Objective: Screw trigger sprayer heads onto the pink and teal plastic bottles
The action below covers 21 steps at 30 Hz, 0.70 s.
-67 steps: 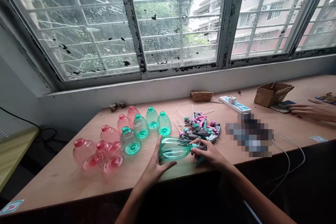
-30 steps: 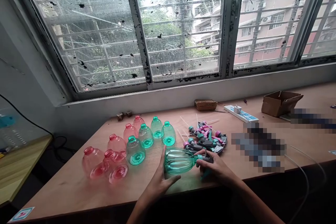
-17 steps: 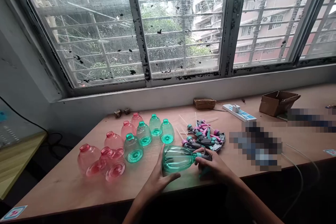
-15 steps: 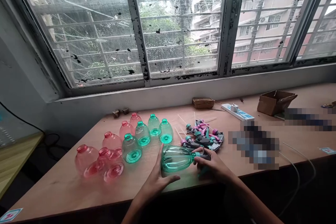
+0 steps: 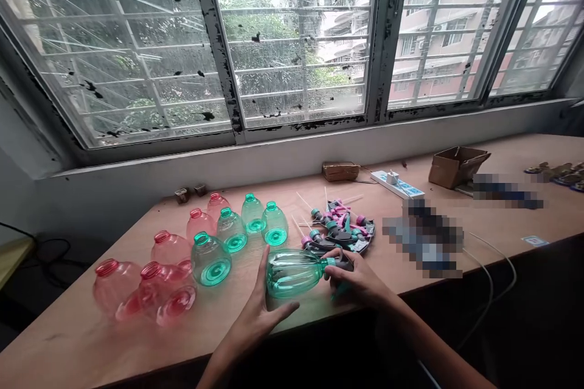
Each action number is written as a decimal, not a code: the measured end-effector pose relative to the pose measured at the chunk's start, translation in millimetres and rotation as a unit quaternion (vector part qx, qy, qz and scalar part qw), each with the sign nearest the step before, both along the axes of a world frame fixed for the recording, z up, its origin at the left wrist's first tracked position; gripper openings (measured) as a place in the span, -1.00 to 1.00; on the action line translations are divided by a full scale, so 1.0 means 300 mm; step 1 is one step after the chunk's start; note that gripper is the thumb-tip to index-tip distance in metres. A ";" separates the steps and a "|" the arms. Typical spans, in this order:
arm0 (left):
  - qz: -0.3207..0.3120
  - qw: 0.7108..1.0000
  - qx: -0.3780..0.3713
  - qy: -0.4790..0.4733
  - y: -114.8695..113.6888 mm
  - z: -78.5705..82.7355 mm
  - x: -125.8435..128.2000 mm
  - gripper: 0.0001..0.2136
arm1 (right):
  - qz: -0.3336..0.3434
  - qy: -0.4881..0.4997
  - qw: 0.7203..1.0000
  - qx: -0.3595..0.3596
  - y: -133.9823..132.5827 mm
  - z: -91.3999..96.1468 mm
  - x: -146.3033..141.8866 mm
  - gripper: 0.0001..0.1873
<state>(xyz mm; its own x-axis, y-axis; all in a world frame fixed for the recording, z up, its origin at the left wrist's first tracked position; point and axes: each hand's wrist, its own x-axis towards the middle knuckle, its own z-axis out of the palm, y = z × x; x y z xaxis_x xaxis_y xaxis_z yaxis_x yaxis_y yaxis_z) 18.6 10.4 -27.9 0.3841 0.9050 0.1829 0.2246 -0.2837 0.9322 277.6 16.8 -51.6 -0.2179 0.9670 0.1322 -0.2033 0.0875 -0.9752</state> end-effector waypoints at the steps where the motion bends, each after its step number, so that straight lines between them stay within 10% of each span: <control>1: 0.006 1.000 -0.003 0.004 0.005 -0.007 -0.003 0.03 | 0.002 -0.001 1.000 0.003 0.000 0.000 0.001 -0.54; 21: 0.001 0.999 -0.047 0.004 0.017 -0.015 -0.007 -0.07 | 0.011 -0.020 1.000 0.011 -0.013 0.013 0.003 -0.57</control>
